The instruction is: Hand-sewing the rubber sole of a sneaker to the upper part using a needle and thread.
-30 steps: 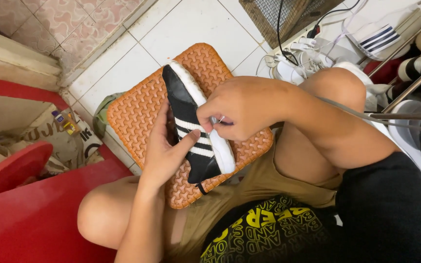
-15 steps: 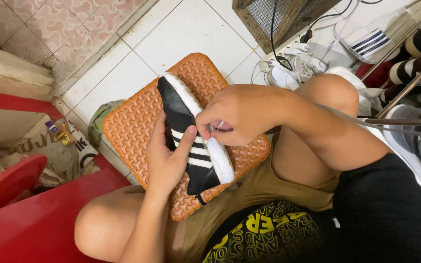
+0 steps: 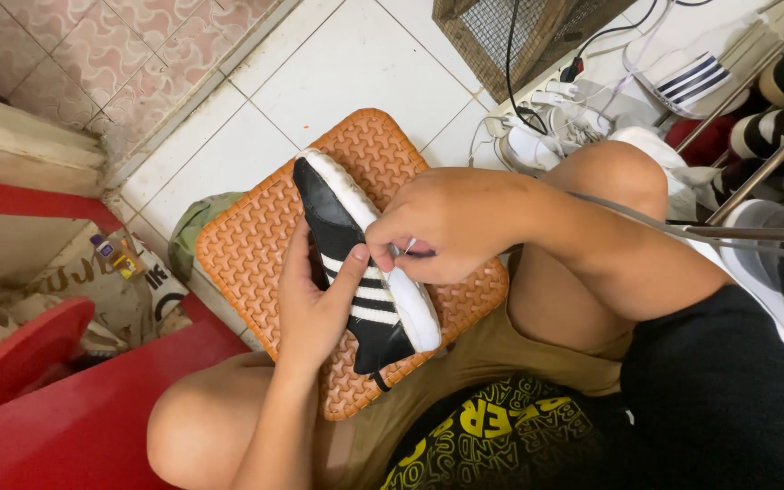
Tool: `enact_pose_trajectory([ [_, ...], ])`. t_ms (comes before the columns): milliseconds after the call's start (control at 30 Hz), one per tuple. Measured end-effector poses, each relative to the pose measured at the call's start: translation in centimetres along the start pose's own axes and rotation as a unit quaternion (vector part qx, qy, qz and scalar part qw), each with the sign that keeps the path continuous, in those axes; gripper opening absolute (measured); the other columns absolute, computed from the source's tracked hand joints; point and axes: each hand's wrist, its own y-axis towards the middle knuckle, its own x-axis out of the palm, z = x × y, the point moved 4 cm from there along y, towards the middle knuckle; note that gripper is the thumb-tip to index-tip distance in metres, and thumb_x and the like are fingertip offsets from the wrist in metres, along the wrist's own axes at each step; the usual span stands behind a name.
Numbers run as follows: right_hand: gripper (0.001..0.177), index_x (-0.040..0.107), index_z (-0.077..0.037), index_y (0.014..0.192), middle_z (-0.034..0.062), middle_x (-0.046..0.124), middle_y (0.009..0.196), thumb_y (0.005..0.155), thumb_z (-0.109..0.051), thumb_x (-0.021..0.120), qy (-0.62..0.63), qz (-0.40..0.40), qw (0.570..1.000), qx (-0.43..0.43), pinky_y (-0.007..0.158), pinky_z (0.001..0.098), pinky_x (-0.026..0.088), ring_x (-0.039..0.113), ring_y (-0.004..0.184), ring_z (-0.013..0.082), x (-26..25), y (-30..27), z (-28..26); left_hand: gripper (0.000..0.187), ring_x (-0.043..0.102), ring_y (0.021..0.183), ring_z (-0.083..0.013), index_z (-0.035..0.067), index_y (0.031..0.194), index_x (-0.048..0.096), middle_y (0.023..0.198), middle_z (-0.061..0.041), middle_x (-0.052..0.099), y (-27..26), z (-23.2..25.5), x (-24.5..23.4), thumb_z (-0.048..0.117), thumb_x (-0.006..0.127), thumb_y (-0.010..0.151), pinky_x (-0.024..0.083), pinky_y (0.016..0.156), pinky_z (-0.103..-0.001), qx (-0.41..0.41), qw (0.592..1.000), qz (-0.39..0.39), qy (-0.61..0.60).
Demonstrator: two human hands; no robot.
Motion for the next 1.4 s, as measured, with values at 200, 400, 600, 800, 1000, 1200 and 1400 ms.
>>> enact_pose_trajectory([
  [200,0.009,0.07,-0.023,0.092,-0.0018,0.053,0.051,0.086,-0.019,0.064,0.009,0.009,1.0,0.005,0.066,0.0363,0.056,0.065,0.059,0.0233,0.0,0.1,-0.1,0.064,0.053,0.135,-0.0389,-0.001,0.151,0.046,0.134,-0.027,0.057,-0.1,-1.1,0.0,0.029,0.068,0.099,0.041,0.113,-0.054,0.016,1.0,0.017,0.006],
  [400,0.011,0.069,-0.02,0.094,0.0019,0.053,0.051,0.086,-0.016,0.063,0.036,0.013,0.999,0.013,0.066,0.0376,0.056,0.065,0.058,0.0248,-0.2,0.1,-0.3,0.056,0.054,0.135,-0.0374,0.001,0.15,0.047,0.134,-0.024,0.058,0.1,-0.8,0.0,0.032,0.058,0.105,0.042,0.113,-0.053,0.021,0.999,0.023,-0.013],
  [600,0.012,0.071,-0.019,0.094,0.0021,0.055,0.051,0.087,-0.015,0.062,0.053,-0.002,0.998,0.037,0.065,0.0371,0.055,0.065,0.058,0.0237,-0.4,0.2,-0.6,0.068,0.058,0.128,-0.0327,-0.004,0.147,0.048,0.129,-0.023,0.056,0.3,-1.4,-0.2,0.03,0.074,0.095,0.048,0.109,-0.05,0.001,0.997,-0.003,-0.078],
  [800,0.011,0.07,-0.019,0.094,0.0025,0.052,0.05,0.087,-0.015,0.062,0.058,-0.023,0.997,0.04,0.065,0.037,0.054,0.062,0.057,0.0248,0.0,0.4,-0.5,0.055,0.059,0.115,-0.0244,-0.004,0.131,0.061,0.113,-0.015,0.052,0.1,-2.0,-0.6,0.022,0.083,0.087,0.054,0.099,-0.043,-0.022,0.991,-0.051,-0.125],
  [1000,0.014,0.072,-0.017,0.096,0.0041,0.057,0.053,0.087,-0.014,0.062,0.086,0.0,0.995,0.054,0.062,0.0359,0.051,0.058,0.055,0.0224,0.0,0.1,-0.6,0.051,0.064,0.108,-0.021,0.0,0.129,0.063,0.113,-0.011,0.063,0.8,-4.8,-0.7,0.009,0.084,0.083,0.058,0.089,-0.035,-0.066,0.978,-0.071,-0.187],
  [1200,0.016,0.073,-0.017,0.098,0.001,0.063,0.06,0.087,-0.012,0.063,0.117,0.028,0.993,0.011,0.063,0.0317,0.051,0.059,0.058,0.0169,0.2,-0.5,-1.7,0.072,0.058,0.124,-0.025,0.005,0.14,0.051,0.134,-0.015,0.06,0.6,-4.0,-0.9,-0.002,0.08,0.074,0.053,0.1,-0.043,-0.036,0.962,-0.053,-0.266],
  [1400,0.015,0.073,-0.015,0.098,0.0037,0.069,0.068,0.089,-0.01,0.063,0.14,0.036,0.989,-0.022,0.061,0.029,0.051,0.058,0.06,0.0147,0.1,-1.2,-2.2,0.08,0.052,0.13,-0.0227,0.014,0.149,0.041,0.144,-0.014,0.054,0.1,-4.0,-0.5,0.006,0.081,0.079,0.049,0.108,-0.044,0.013,0.966,-0.043,-0.256],
])
